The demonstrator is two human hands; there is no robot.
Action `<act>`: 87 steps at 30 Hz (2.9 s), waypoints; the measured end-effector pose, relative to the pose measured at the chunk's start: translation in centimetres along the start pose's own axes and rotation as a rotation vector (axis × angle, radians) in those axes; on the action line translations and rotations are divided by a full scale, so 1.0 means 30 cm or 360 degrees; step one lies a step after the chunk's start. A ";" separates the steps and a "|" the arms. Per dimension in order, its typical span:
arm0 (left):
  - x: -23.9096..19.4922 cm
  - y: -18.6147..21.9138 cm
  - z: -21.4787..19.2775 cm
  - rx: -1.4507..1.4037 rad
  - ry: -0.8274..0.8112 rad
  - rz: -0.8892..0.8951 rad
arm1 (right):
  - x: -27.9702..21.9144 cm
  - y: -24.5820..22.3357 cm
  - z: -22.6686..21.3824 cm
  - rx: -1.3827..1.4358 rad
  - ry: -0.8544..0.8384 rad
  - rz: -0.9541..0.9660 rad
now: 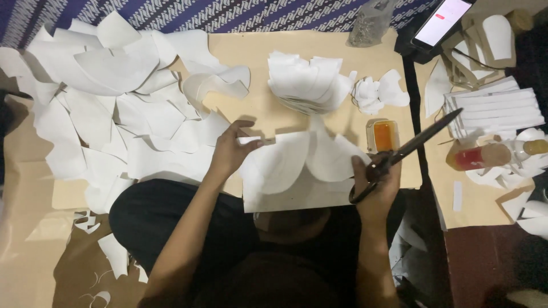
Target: The person sits cross-legged on the floor and uses scissors to cut white paper pieces into curved shapes. They repeatedly pick up paper, cut along curved lines, and place the finished pieces into a growing stack on the table.
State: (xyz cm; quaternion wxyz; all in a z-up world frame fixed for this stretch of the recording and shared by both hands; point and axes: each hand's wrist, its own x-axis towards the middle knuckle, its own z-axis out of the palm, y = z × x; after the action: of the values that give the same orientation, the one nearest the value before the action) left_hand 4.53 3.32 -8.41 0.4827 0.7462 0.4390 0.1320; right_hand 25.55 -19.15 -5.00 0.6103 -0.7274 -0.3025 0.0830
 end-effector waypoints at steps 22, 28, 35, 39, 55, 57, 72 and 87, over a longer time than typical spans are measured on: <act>-0.154 -0.092 0.164 -0.1646 -0.0053 -0.0718 | 0.006 0.140 0.320 -0.0300 -0.0296 0.0652; -0.180 0.063 0.176 -0.1415 0.0264 -0.0619 | -0.015 0.054 0.279 -0.0398 -0.0286 0.0689; 0.115 0.230 0.118 -0.1337 0.0357 -0.0143 | -0.101 0.228 0.197 -0.0722 0.0010 0.0392; 0.405 0.173 0.168 -0.1303 0.0255 -0.0047 | -0.101 0.199 0.204 -0.0687 -0.0076 0.0498; 0.436 -0.436 -0.641 0.0729 0.1649 -0.0115 | -0.077 0.180 0.218 -0.0687 -0.0017 0.0561; 0.485 -0.531 -0.733 0.0879 0.1676 -0.0396 | -0.074 0.207 0.218 -0.0706 0.0018 0.0574; 0.219 -0.187 -0.664 -0.0637 0.1572 0.0354 | -0.086 0.323 0.204 -0.0730 0.0187 0.0491; -0.323 0.195 0.001 -0.1804 0.0232 -0.0415 | -0.060 -0.025 0.087 0.0316 0.0071 0.0471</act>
State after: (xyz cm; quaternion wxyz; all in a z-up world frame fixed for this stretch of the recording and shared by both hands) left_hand 2.01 -5.15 -1.35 0.7873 0.3006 0.4201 0.3366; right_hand 22.57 -17.89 -5.36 0.6669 -0.7017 -0.1688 0.1853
